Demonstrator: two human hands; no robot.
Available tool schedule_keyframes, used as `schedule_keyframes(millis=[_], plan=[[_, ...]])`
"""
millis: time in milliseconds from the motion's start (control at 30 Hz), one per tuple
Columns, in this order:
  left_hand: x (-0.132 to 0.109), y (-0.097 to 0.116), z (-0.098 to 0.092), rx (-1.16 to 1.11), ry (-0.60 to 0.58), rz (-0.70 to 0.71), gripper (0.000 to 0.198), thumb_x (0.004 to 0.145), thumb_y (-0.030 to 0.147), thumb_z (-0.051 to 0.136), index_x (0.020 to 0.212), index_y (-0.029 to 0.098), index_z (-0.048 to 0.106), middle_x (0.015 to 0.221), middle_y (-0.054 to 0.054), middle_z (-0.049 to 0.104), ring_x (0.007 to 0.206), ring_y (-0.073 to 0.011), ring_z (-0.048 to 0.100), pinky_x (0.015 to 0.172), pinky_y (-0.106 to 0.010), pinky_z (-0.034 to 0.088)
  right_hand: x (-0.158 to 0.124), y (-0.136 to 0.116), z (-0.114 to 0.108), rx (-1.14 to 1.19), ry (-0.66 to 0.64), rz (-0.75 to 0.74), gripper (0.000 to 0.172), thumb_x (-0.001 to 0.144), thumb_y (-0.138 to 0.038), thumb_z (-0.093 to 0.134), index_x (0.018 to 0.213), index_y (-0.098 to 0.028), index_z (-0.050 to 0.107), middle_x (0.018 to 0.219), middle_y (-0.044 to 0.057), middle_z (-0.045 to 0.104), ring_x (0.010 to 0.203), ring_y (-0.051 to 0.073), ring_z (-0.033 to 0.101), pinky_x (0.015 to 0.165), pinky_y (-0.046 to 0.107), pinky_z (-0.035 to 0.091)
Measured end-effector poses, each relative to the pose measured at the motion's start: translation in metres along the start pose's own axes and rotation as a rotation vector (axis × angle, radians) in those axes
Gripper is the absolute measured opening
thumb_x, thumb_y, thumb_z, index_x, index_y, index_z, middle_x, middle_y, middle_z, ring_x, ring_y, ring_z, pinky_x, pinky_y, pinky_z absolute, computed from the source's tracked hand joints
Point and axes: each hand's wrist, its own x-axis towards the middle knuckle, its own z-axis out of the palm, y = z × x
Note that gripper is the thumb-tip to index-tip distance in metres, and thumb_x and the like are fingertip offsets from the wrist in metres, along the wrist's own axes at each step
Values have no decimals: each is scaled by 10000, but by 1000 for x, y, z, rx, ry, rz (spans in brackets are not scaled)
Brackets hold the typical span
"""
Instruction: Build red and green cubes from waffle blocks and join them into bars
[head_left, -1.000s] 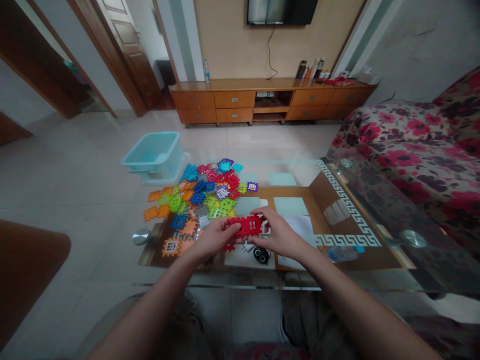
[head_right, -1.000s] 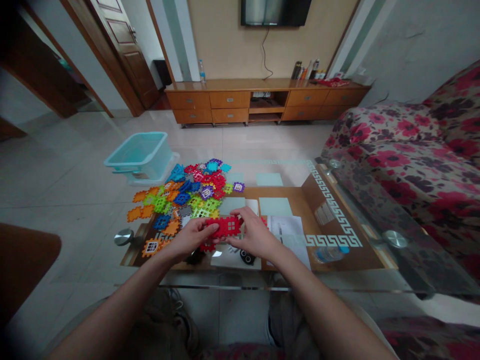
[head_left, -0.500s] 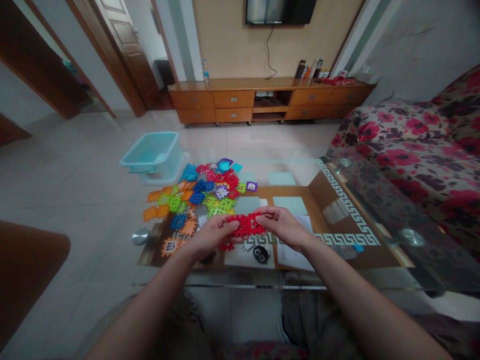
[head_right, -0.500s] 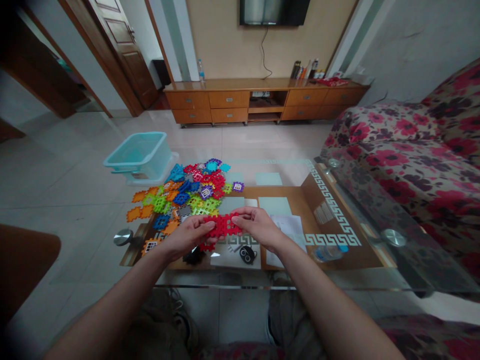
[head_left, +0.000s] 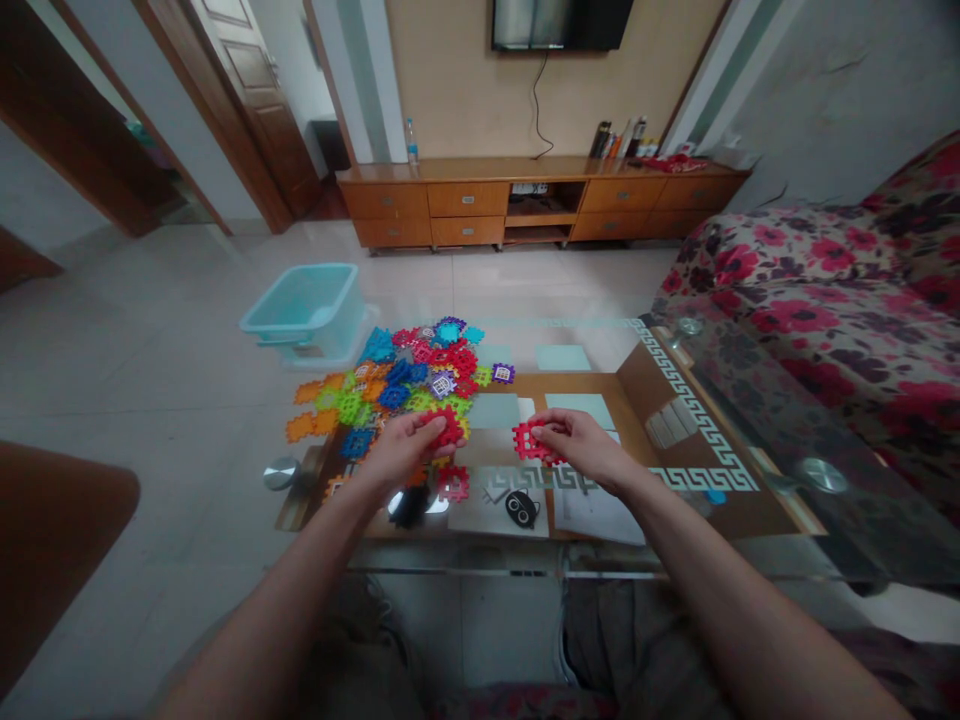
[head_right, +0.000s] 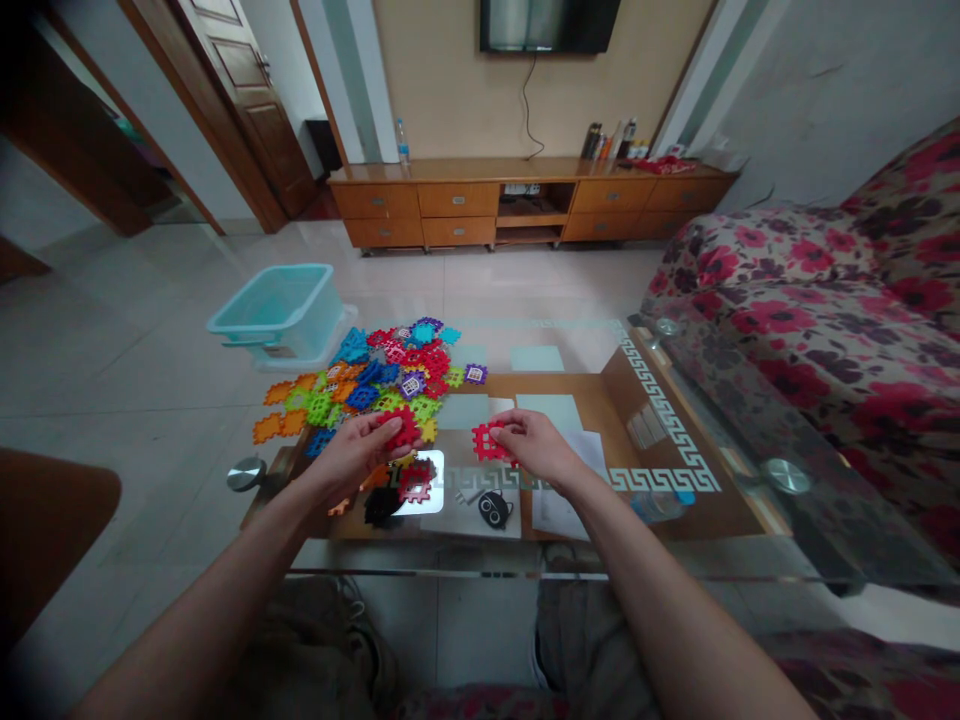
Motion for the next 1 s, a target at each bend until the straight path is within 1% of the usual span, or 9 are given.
schedule_keyframes(millis=[67, 200, 433, 633, 733, 800, 867, 933, 1000], plan=[[1, -1, 1, -15, 13, -1, 276, 815, 344, 788, 901, 101, 687, 870, -92, 745, 808, -161, 734, 793, -256, 586, 2, 8, 7, -207, -43, -15, 161, 857, -268, 628, 946, -151, 694, 783, 49, 747, 675, 152, 674, 598, 247, 520], [1, -6, 10, -31, -25, -48, 253, 829, 339, 774, 872, 102, 695, 867, -87, 741, 814, -156, 731, 780, -241, 591, 4, 19, 29, -397, -70, -23, 107, 822, -171, 627, 875, -156, 719, 723, 39, 734, 648, 160, 664, 594, 246, 496], [-1, -18, 15, -108, -57, -138, 228, 829, 320, 771, 913, 125, 687, 902, -91, 744, 846, -200, 749, 809, -313, 618, -3, 20, 43, -669, 1, -129, 140, 856, -220, 625, 907, -159, 741, 916, 96, 714, 866, 219, 657, 812, 322, 478], [-2, -18, 19, -100, -78, -208, 218, 825, 304, 774, 914, 127, 684, 900, -94, 739, 823, -180, 742, 751, -266, 606, -7, 13, 38, -733, 57, -186, 243, 873, -176, 593, 1099, -134, 667, 1035, 112, 663, 923, 204, 633, 859, 318, 469], [-4, -18, 23, -21, -119, -215, 285, 806, 370, 786, 901, 118, 691, 870, -101, 736, 767, -153, 720, 690, -228, 578, -12, -3, 34, -649, 107, -344, 279, 906, -217, 567, 1171, -155, 629, 1035, 92, 641, 849, 181, 611, 808, 308, 488], [-5, -20, 24, 52, -162, -220, 346, 787, 432, 788, 903, 119, 697, 850, -95, 732, 731, -141, 701, 654, -215, 553, -18, -13, 34, -608, 26, -489, 414, 864, -271, 653, 1265, -193, 584, 1117, 91, 619, 906, 194, 607, 831, 322, 501], [-6, -25, 25, 108, -196, -217, 378, 769, 474, 786, 889, 127, 699, 817, -72, 723, 684, -126, 674, 636, -212, 530, -24, -18, 37, -614, -44, -568, 544, 804, -287, 729, 1315, -227, 551, 1187, 92, 599, 1035, 228, 600, 910, 356, 498], [-6, -30, 25, 139, -223, -200, 384, 758, 488, 784, 872, 132, 701, 793, -51, 714, 644, -113, 643, 649, -226, 521, -28, -19, 40, -653, -67, -594, 555, 779, -285, 755, 1294, -235, 555, 1195, 91, 600, 1106, 255, 587, 955, 392, 489], [-4, -35, 26, 153, -246, -186, 391, 756, 497, 779, 874, 132, 710, 788, -44, 710, 637, -115, 627, 682, -256, 525, -29, -16, 43, -700, -65, -600, 493, 774, -278, 755, 1231, -229, 576, 1163, 86, 615, 1103, 267, 589, 951, 411, 493]])
